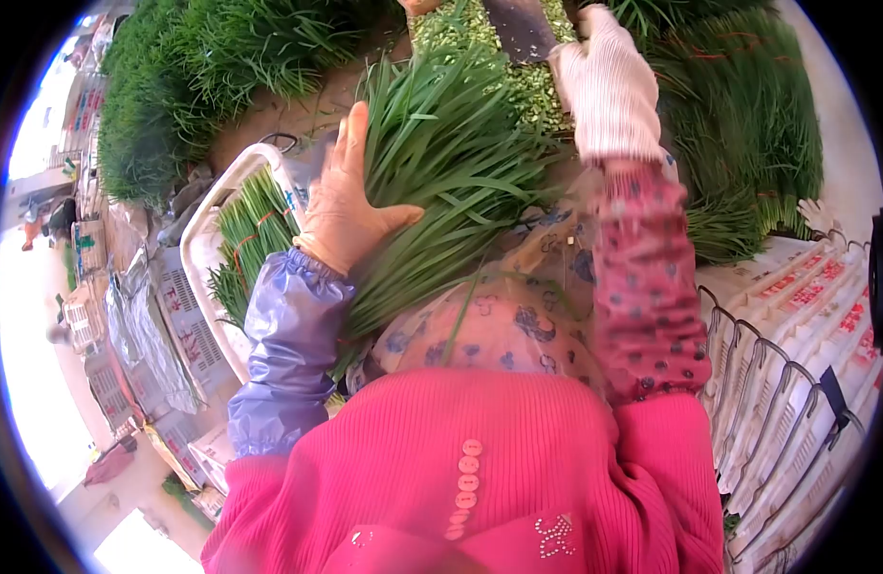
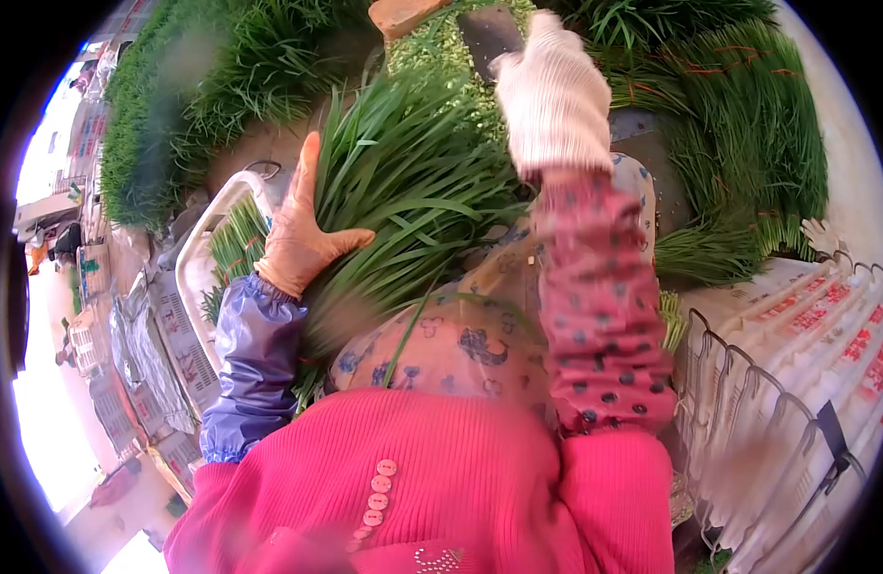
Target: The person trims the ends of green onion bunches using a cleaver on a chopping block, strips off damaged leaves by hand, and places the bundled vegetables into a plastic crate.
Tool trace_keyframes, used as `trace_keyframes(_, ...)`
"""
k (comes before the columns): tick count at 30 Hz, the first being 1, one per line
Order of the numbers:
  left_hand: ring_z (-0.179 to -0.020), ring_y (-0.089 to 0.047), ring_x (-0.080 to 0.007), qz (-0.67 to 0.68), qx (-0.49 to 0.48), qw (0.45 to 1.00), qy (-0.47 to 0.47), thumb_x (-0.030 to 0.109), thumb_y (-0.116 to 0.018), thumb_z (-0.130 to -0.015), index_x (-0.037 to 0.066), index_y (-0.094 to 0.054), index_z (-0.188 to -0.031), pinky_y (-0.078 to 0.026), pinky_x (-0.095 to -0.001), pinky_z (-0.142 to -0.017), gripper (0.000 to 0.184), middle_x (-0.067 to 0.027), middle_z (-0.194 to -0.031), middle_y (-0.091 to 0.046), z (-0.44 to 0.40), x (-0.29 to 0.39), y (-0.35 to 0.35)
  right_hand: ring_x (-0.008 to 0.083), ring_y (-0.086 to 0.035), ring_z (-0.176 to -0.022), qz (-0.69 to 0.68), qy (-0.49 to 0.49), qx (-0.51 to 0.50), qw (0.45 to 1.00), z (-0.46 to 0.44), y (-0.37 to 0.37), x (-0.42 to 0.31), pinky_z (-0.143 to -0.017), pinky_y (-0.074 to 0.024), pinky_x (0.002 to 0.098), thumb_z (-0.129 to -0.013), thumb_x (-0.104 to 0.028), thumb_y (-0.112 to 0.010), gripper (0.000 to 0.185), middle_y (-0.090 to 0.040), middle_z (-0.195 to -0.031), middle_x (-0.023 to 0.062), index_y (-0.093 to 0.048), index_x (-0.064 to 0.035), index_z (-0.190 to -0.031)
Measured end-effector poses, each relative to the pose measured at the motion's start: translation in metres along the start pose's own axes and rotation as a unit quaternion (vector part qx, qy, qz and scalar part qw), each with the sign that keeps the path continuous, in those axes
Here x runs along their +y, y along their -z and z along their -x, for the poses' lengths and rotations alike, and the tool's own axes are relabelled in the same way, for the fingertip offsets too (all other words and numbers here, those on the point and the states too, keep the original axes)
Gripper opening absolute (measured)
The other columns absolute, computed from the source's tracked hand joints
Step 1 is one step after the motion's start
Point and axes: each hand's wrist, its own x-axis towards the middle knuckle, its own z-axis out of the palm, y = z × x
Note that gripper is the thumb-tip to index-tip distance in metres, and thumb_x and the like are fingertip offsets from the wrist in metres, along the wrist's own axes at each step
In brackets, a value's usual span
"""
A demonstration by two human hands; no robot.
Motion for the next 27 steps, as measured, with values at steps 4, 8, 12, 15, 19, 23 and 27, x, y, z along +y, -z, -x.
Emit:
trace_keyframes(4, -0.104, -0.069, -0.0338, 0.095, -0.024, 0.981, 0.170, 0.015, -0.084, -0.075, 0.007, -0.018, -0.160, -0.053, -0.0387, -0.095, 0.108, -0.0186, -0.122, -0.069, -0.007, -0.026, -0.002, 0.0364, -0.067, -0.097, -0.086, 0.345, -0.137, 0.924, 0.085, -0.003, -0.043, -0.087, -0.0528, 0.0428, -0.080, -0.029, -0.077, 0.051, -0.069, -0.104, 0.0177, -0.061, -0.0062, -0.123)
trace_keyframes(8, -0.094, -0.068, -0.0139, 0.395, 0.041, 0.893, 0.214, -0.003, -0.078, -0.078, -0.003, -0.054, -0.139, -0.055, -0.0285, -0.086, 0.065, -0.0060, -0.111, -0.072, -0.008, -0.051, -0.002, 0.0312, -0.063, -0.109, -0.041, 0.322, -0.244, 0.914, 0.130, -0.054, -0.042, -0.094, -0.0479, 0.0428, -0.072, -0.034, -0.083, 0.068, -0.067, -0.113, 0.0136, -0.055, -0.0091, -0.129)
trace_keyframes(12, -0.095, -0.068, -0.0148, 0.429, 0.028, 0.870, 0.242, -0.002, -0.076, -0.083, -0.002, -0.059, -0.132, -0.056, -0.0282, -0.086, 0.052, -0.0080, -0.110, -0.072, -0.003, -0.043, 0.010, 0.0265, -0.058, -0.114, 0.067, 0.211, -0.515, 0.828, 0.123, -0.035, -0.055, -0.091, -0.0435, 0.0453, -0.067, -0.035, -0.085, 0.066, -0.062, -0.117, 0.0082, -0.057, -0.0120, -0.122)
trace_keyframes(15, -0.094, -0.068, -0.0147, 0.506, 0.025, 0.824, 0.252, 0.000, -0.075, -0.084, -0.001, -0.059, -0.132, -0.056, -0.0274, -0.085, 0.051, -0.0083, -0.111, -0.071, 0.000, -0.051, 0.009, 0.0252, -0.059, -0.097, 0.143, 0.311, -0.239, 0.909, 0.136, -0.032, -0.056, -0.091, -0.0416, 0.0482, -0.072, -0.028, -0.079, 0.049, -0.059, -0.098, 0.0029, -0.060, -0.0142, -0.115)
trace_keyframes(19, -0.098, -0.068, -0.0166, 0.579, -0.024, 0.782, 0.229, 0.006, -0.073, -0.088, 0.001, -0.054, -0.136, -0.057, -0.0316, -0.088, 0.051, -0.0086, -0.114, -0.070, 0.002, -0.062, 0.010, 0.0216, -0.052, -0.121, 0.060, 0.480, -0.124, 0.866, 0.118, -0.027, -0.079, -0.104, -0.0346, 0.0542, -0.076, -0.015, -0.070, 0.052, -0.056, -0.127, 0.0026, -0.055, -0.0169, -0.126)
trace_keyframes(23, -0.100, -0.065, -0.0137, 0.583, -0.023, 0.785, 0.209, 0.009, -0.075, -0.088, 0.002, -0.054, -0.139, -0.053, -0.0285, -0.091, 0.056, -0.0063, -0.119, -0.068, 0.004, -0.070, 0.007, 0.0318, -0.038, -0.140, 0.094, 0.376, -0.312, 0.867, 0.104, -0.050, -0.074, -0.101, -0.0374, 0.0517, -0.059, -0.034, -0.090, 0.096, -0.041, -0.153, 0.0148, -0.047, -0.0109, -0.142)
trace_keyframes(27, -0.102, -0.065, -0.0132, 0.579, -0.001, 0.792, 0.197, 0.005, -0.075, -0.087, 0.001, -0.052, -0.141, -0.053, -0.0281, -0.092, 0.060, -0.0069, -0.121, -0.067, 0.008, -0.065, 0.005, 0.0324, -0.041, -0.139, -0.039, 0.347, -0.361, 0.865, 0.098, -0.038, -0.067, -0.110, -0.0383, 0.0467, -0.058, -0.029, -0.089, 0.094, -0.047, -0.147, 0.0139, -0.049, -0.0060, -0.140)
